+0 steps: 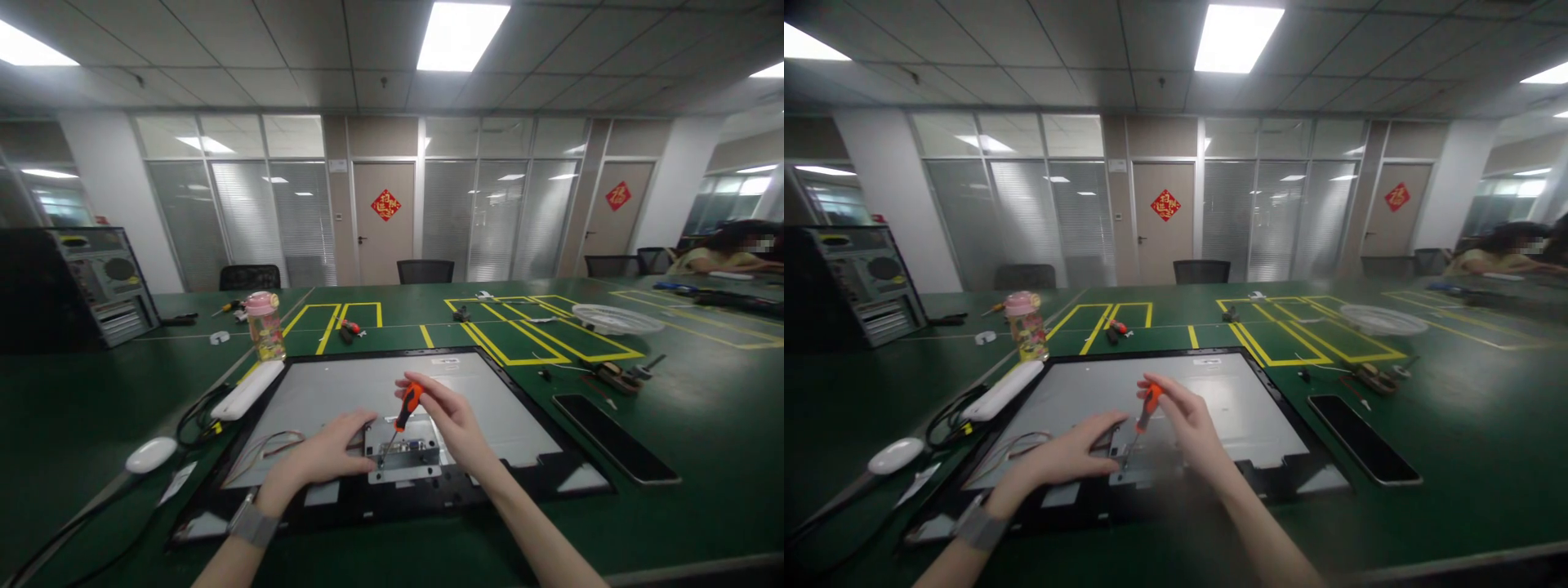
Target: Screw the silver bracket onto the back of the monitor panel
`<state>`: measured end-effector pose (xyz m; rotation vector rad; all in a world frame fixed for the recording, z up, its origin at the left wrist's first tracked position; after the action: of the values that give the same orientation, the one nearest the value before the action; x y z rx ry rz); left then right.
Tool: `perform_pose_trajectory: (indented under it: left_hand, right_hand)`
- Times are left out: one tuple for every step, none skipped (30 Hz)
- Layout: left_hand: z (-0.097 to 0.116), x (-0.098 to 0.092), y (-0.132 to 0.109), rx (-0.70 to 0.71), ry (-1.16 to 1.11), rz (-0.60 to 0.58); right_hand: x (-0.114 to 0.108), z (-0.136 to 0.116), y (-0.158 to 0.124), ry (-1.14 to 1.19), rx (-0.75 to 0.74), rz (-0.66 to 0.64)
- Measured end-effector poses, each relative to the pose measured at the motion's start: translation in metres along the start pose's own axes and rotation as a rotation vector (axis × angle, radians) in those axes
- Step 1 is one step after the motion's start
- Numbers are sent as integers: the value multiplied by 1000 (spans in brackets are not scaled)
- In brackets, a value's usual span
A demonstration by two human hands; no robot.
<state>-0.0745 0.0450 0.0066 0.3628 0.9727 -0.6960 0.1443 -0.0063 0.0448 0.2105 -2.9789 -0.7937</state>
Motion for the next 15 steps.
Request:
perform_pose_trajectory:
  left_hand:
    - [-1, 0, 0, 3, 1, -3]
    - [-1, 1, 0, 8, 3, -4]
    - [-2, 1, 0, 14, 4, -3]
    - [-2, 1, 0, 17, 5, 0]
    - [-3, 1, 1, 17, 4, 1]
    - [-4, 2, 1, 14, 4, 1]
    - [-4, 2, 1, 9, 4, -1]
    - [-4, 2, 1, 6, 5, -4]
    - [-5, 2, 1, 5, 7, -5]
    - [-5, 2, 1, 6, 9, -6]
    - [-5, 2, 1, 7, 10, -6]
    - [-5, 2, 1, 10, 11, -5]
    - [-4, 1, 1, 11, 10, -3]
    - [-4, 1, 1, 12, 11, 0]
    - [-3, 1, 1, 15, 11, 2]
  right_hand:
    - [0, 1, 0, -20, -21, 29]
    - [0, 2, 1, -52, -47, 72]
    - [-1, 3, 1, -92, -75, 117]
    - [-1, 3, 1, -130, -97, 152]
    - [-1, 4, 1, -161, -110, 172]
    - [-2, 4, 1, -179, -114, 176]
    - [-2, 4, 1, -182, -111, 166]
    - [-2, 4, 1, -169, -101, 145]
    - [-2, 3, 0, -142, -86, 120]
    - [-2, 3, 0, -102, -69, 91]
    - [-2, 3, 0, -55, -50, 56]
    - [-2, 4, -1, -8, -32, 21]
    - [-2, 5, -1, 32, -17, -10]
    - [-2, 6, -1, 57, -10, -30]
    - [-2, 8, -1, 68, -10, -41]
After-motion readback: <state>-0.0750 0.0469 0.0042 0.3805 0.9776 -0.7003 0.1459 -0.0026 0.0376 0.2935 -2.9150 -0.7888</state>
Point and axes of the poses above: each hand's wrist, its own y-axis towards the middle knuckle, its own x-axis out of the palm, z = x × y, the point moved 2 cm from there along y, towards the middle knuckle, and after that the axes turned 5 degrees about x, right-handed, at the moved point
